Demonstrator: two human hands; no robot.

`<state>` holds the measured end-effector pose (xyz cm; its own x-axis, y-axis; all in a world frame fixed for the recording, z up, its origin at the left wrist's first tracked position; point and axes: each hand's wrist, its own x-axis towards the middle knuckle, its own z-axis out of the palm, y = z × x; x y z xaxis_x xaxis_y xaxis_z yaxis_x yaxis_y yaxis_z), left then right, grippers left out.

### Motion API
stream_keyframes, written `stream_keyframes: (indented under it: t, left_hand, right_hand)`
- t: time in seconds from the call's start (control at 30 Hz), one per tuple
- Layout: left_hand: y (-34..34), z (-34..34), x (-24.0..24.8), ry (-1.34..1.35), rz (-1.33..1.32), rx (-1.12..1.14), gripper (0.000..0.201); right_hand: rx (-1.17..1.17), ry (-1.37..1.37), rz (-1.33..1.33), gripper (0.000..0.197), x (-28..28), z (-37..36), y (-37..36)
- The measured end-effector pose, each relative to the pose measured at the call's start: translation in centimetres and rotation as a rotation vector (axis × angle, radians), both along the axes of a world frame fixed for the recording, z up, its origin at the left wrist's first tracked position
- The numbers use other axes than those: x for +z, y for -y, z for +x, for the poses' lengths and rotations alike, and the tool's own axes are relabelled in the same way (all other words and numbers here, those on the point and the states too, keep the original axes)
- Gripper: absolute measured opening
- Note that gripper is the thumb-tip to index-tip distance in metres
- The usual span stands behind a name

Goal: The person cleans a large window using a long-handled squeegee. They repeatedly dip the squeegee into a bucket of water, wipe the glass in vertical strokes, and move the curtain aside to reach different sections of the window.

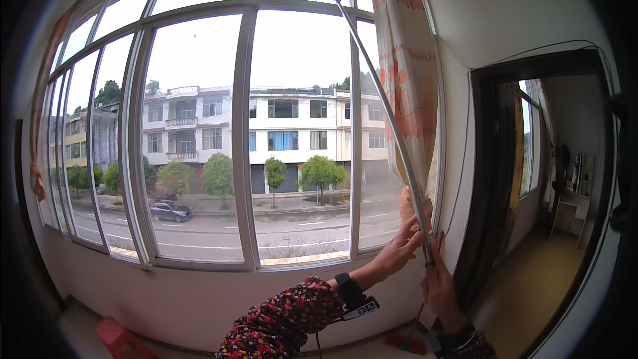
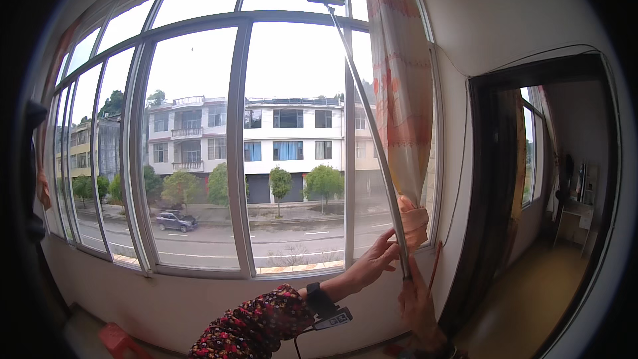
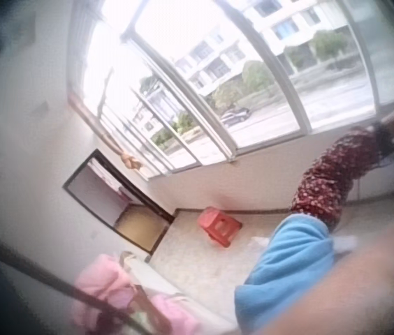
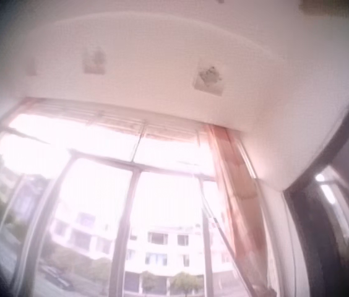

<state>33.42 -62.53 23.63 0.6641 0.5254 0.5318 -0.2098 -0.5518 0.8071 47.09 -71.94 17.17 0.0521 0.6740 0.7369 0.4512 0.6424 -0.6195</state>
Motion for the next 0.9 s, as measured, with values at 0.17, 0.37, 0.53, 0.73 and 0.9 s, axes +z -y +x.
stream_keyframes:
  t: [0.17,0.37,0.53,0.73,0.9]
  left_hand:
    - [0.8,-3.1,1.5,0.064,-0.016,0.103,0.061]
    - [1.2,-8.8,2.0,0.128,0.008,0.253,0.061]
    - [0.0,-11.2,2.0,0.225,-0.049,0.322,0.061]
    - [-1.4,-10.9,1.9,0.169,-0.068,0.360,0.063]
    - [0.4,-9.0,1.6,0.170,-0.103,0.216,0.058]
  right_hand:
    - [0.206,-0.153,-0.005,0.048,20.6,1.1,-6.7]
    - [0.164,-0.109,0.088,0.049,36.7,-7.5,-9.1]
    - [-0.075,0.156,0.229,0.050,26.8,-9.5,-12.7]
    - [-0.162,0.216,0.236,0.052,5.2,-6.3,-6.9]
    - [0.373,-0.285,-0.168,0.055,-3.4,-9.1,-0.6]
